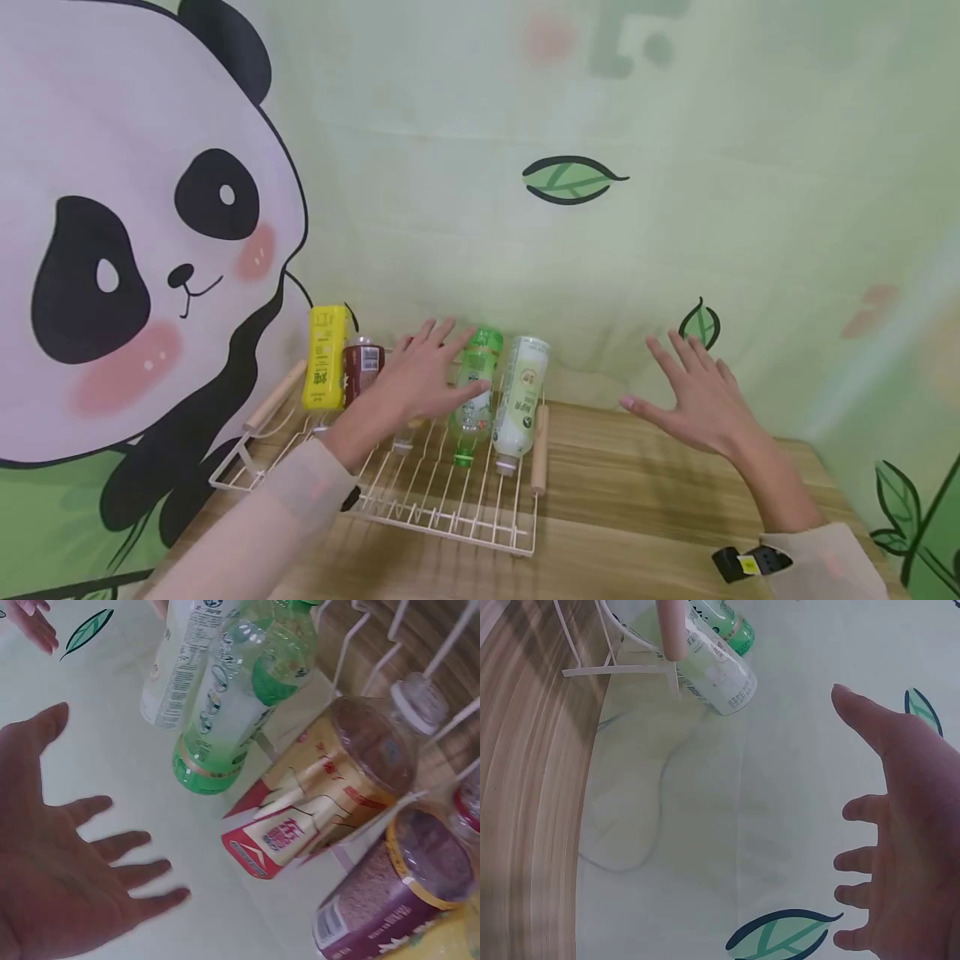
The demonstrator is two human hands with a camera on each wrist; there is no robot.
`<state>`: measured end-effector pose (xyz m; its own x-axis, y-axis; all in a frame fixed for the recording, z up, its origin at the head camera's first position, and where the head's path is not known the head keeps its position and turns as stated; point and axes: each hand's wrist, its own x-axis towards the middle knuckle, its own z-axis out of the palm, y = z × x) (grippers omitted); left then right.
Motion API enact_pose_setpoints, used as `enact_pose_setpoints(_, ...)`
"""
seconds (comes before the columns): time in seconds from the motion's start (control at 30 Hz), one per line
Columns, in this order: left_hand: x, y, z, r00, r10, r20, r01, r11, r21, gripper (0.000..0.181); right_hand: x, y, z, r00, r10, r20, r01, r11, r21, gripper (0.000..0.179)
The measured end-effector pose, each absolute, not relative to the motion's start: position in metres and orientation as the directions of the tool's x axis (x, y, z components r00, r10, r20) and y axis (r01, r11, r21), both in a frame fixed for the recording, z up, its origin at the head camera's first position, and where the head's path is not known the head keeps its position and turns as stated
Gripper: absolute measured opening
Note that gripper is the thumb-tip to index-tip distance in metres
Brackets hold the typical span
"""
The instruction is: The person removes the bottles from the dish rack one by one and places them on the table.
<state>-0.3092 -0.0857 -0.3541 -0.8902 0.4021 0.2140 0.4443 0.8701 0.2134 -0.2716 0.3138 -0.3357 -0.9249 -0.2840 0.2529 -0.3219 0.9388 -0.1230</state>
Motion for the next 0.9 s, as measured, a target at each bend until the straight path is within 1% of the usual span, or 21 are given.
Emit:
enact_pose_setpoints(0.13,-0.305,-0.090,-0.355,-0.876,0.424,0.230,0.472,0.850,0.232,0.093,-0.270,0.313,-0.337,-0.919,-0.296,0.259,-0.339,0.931,-0.138,0.103)
enact_pose_setpoints(0.27,-0.301,-0.092,-0.355,-0.877,0.426,0.223,0.473,0.846,0.246,0.094,-0.267,0.311,-0.340,-0.916,-0.303,0.264,-0.351,0.924,-0.155,0.102)
enact_pose_setpoints(0.5,-0.304,-0.087,-0.353,-0.874,0.428,0.230,0.475,0.852,0.220,0.097,-0.266,0.309,-0.343,-0.907,-0.316,0.279,-0.368,0.916,-0.158,0.102)
enact_pose_setpoints(0.73,-0.306,-0.085,-0.356,-0.878,0.421,0.229,0.467,0.857,0.216,0.095,-0.260,0.312,-0.345,-0.909,-0.308,0.280,-0.361,0.918,-0.162,0.103)
enact_pose_setpoints(0.9,-0.308,-0.079,-0.357,-0.860,0.459,0.224,0.506,0.824,0.256,0.093,-0.257,0.317,-0.342,-0.905,-0.303,0.299,-0.363,0.916,-0.171,0.103)
